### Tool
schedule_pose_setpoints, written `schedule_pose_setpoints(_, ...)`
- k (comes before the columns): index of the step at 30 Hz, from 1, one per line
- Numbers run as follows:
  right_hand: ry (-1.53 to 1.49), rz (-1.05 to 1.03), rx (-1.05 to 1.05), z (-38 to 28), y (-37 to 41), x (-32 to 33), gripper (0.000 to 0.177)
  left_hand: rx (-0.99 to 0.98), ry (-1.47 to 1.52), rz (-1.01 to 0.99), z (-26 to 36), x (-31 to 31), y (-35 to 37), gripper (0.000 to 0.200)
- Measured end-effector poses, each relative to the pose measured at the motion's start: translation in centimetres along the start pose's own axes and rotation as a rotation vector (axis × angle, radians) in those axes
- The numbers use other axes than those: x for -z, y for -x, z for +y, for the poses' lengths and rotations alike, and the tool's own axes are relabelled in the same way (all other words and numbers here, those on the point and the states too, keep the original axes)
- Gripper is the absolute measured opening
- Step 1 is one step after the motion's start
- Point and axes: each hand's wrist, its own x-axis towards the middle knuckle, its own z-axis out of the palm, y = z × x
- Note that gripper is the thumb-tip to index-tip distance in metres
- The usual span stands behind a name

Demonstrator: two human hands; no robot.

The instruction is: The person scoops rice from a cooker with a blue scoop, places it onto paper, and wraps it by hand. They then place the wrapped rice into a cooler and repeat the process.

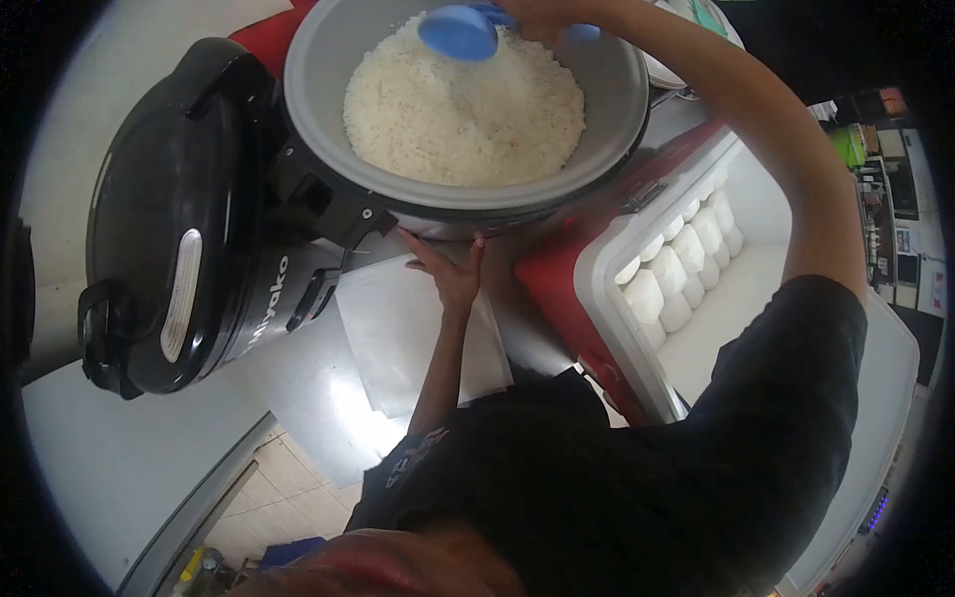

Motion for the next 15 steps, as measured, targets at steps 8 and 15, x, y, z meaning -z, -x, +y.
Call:
schedule_pose_setpoints(8, 0.291, -0.246, 0.018, -3.1, 5.3, 1.0, 0.025, 0.04, -0.108, 0.001, -2.2, -1.9, 0.4, 0.128)
schedule_pose_setpoints(15, -0.109, -0.546, 0.233, -8.7, 7.0, 5.9, 0.037, 0.017, -0.118, -0.001, -2.0, -1.7, 0.3, 0.128)
